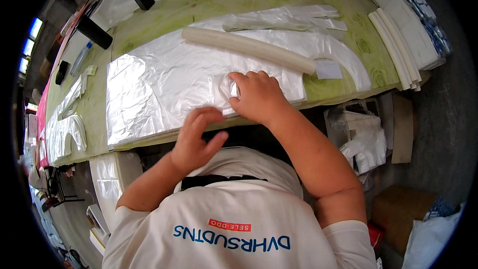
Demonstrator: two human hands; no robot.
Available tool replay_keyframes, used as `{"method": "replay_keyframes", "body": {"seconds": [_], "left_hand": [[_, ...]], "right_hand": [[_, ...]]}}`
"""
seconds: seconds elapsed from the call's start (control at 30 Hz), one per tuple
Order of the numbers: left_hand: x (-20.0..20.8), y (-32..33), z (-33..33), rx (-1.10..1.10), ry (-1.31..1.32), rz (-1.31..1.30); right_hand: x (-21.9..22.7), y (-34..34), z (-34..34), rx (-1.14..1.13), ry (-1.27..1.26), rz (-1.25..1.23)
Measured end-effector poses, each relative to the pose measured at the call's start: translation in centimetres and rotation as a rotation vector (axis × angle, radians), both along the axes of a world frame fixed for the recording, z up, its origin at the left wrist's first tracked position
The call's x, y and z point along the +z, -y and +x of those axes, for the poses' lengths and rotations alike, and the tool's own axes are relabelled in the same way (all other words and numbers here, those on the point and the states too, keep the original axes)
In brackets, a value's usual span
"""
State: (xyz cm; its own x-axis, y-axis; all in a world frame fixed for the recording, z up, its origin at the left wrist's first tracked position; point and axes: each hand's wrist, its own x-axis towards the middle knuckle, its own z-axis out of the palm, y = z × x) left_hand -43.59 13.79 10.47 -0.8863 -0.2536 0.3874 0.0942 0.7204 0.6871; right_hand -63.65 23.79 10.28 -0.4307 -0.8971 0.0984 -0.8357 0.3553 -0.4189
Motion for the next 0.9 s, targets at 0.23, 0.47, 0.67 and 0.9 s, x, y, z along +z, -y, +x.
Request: {"method": "replay_keyframes", "body": {"seconds": [0.23, 0.47, 0.67, 0.9], "left_hand": [[-3.5, -2.7, 2.5, 0.152, 0.326, 1.579], [-2.9, -4.7, 3.3, 0.242, 0.216, 1.657], [-3.3, -4.6, 4.8, 0.298, -0.025, 1.635], [-2.9, -4.8, 5.2, 0.311, -0.102, 1.741]], "right_hand": [[1.9, -3.1, 5.4, 0.163, -0.023, -0.008], [-2.6, -5.9, 10.8, -0.151, 0.951, -0.427], [-3.7, -5.4, 11.4, -0.192, 1.175, -0.477], [-3.9, -4.5, 13.5, -0.046, 1.105, -0.543]]}}
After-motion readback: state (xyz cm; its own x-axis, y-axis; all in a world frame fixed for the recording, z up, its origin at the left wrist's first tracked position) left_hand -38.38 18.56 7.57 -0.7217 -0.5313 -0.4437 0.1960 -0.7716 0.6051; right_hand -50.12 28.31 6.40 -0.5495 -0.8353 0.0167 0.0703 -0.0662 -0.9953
